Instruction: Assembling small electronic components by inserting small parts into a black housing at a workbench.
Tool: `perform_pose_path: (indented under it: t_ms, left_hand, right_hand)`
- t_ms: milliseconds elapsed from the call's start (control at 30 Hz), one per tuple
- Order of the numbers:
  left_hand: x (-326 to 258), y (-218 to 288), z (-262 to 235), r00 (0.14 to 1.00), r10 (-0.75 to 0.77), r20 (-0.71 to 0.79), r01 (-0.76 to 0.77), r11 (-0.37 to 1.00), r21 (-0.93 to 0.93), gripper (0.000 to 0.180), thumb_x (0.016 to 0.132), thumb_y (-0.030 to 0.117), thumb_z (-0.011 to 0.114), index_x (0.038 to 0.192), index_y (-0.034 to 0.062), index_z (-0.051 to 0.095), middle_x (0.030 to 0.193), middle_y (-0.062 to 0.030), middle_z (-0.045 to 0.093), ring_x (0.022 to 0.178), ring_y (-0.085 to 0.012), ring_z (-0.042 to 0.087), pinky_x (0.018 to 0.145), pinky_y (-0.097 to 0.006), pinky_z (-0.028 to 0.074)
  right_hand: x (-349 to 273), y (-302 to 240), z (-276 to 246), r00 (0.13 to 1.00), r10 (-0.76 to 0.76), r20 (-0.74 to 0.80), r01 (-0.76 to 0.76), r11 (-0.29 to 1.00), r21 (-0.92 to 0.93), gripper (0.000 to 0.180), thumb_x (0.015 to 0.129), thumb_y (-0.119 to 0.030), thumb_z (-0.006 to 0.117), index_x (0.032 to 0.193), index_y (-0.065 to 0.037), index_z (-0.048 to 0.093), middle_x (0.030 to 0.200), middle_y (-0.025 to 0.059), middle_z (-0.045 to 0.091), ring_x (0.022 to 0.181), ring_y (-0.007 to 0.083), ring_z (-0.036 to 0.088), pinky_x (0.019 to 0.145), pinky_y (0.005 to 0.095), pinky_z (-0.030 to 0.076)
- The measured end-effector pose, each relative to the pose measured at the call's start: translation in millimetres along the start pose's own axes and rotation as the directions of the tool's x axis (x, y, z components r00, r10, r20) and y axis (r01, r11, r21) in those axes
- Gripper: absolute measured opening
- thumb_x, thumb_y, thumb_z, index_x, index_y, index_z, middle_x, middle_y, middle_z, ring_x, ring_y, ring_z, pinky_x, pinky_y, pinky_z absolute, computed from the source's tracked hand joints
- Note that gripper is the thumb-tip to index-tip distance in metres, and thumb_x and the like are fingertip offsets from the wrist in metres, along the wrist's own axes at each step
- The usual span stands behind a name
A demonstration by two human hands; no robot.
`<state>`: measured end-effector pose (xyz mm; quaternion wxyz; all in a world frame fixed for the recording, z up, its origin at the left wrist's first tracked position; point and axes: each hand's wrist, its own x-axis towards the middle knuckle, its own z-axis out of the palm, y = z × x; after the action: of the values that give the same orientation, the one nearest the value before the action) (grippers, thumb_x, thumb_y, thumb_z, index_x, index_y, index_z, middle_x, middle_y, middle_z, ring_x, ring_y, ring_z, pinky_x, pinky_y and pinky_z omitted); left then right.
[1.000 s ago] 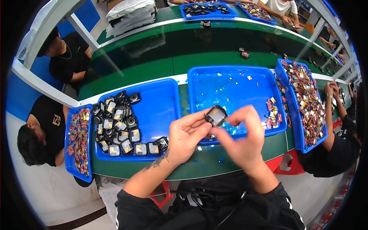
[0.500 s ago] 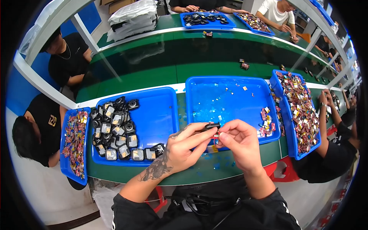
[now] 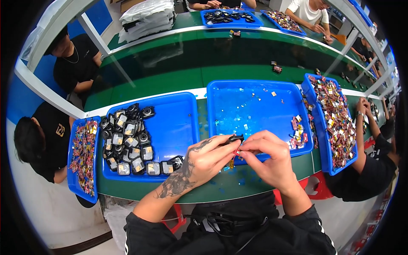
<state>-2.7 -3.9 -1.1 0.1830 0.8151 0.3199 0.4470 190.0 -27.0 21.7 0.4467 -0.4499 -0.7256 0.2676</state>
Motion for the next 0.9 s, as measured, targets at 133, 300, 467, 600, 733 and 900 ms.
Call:
perform_pose_path:
  t_ms: [133, 300, 467, 600, 733, 900]
  left_hand:
    - [-1, 0, 1, 0.999, -0.041, 0.008, 0.041, 0.999, -0.003, 0.029, 0.074, -0.001, 0.075, 0.103, 0.0041, 0.072, 0.099, -0.0129, 0.069, 0.081, -0.0255, 0.069, 0.067, -0.031, 0.057]
    - [-6, 0, 4, 0.847, -0.454, 0.277, 0.516, 0.577, -0.633, 0.021, 0.085, 0.003, 0.071, 0.104, -0.0018, 0.07, 0.1, -0.0105, 0.07, 0.082, -0.0163, 0.067, 0.072, -0.028, 0.055]
    - [-4, 2, 8, 0.672, -0.568, 0.475, 0.694, 0.261, -0.671, 0.023, 0.09, 0.003, 0.064, 0.11, -0.0079, 0.066, 0.109, -0.0141, 0.067, 0.099, -0.0155, 0.064, 0.086, -0.026, 0.053]
    - [-6, 2, 16, 0.753, -0.571, 0.327, 0.584, 0.35, -0.733, 0.024, 0.09, 0.003, 0.065, 0.112, -0.0085, 0.065, 0.111, -0.0144, 0.066, 0.1, -0.0156, 0.063, 0.088, -0.026, 0.053]
    - [-14, 7, 22, 0.786, -0.581, 0.211, 0.49, 0.378, -0.785, 0.026, 0.091, 0.0, 0.063, 0.115, -0.0088, 0.062, 0.116, -0.0146, 0.064, 0.102, -0.0161, 0.063, 0.09, -0.027, 0.052]
    - [-19, 6, 27, 0.773, -0.604, 0.193, 0.453, 0.313, -0.835, 0.031, 0.089, -0.005, 0.062, 0.119, -0.0097, 0.059, 0.114, -0.0181, 0.064, 0.102, -0.0218, 0.064, 0.092, -0.032, 0.054]
  right_hand:
    - [-3, 6, 0, 0.999, 0.039, -0.01, -0.038, 0.998, 0.052, 0.011, 0.078, 0.003, 0.071, 0.089, 0.001, 0.068, 0.089, 0.0098, 0.065, 0.075, 0.0171, 0.066, 0.062, 0.0269, 0.055]
    - [-12, 8, 1, 0.899, 0.405, 0.169, -0.417, 0.669, 0.616, 0.009, 0.087, -0.001, 0.065, 0.095, 0.001, 0.061, 0.094, 0.0043, 0.062, 0.084, 0.0105, 0.061, 0.069, 0.0241, 0.053]
    - [-20, 4, 16, 0.918, 0.396, -0.014, -0.305, 0.731, 0.611, 0.009, 0.089, 0.0, 0.064, 0.095, 0.001, 0.058, 0.094, 0.0041, 0.06, 0.085, 0.008, 0.059, 0.069, 0.0222, 0.051]
    - [-17, -1, 22, 0.958, 0.226, -0.178, -0.167, 0.941, 0.295, 0.013, 0.084, 0.004, 0.068, 0.091, 0.003, 0.058, 0.087, 0.0046, 0.061, 0.075, 0.0077, 0.059, 0.062, 0.0207, 0.05]
    - [-16, 7, 37, 0.926, 0.238, -0.294, -0.157, 0.949, 0.275, 0.017, 0.081, 0.005, 0.07, 0.091, 0.002, 0.057, 0.083, 0.0037, 0.061, 0.07, 0.0063, 0.058, 0.06, 0.0192, 0.049]
    - [-23, 13, 48, 0.884, 0.263, -0.387, -0.159, 0.947, 0.28, 0.024, 0.08, 0.004, 0.072, 0.093, 0.001, 0.053, 0.082, 0.0037, 0.06, 0.067, 0.005, 0.053, 0.059, 0.0195, 0.048]
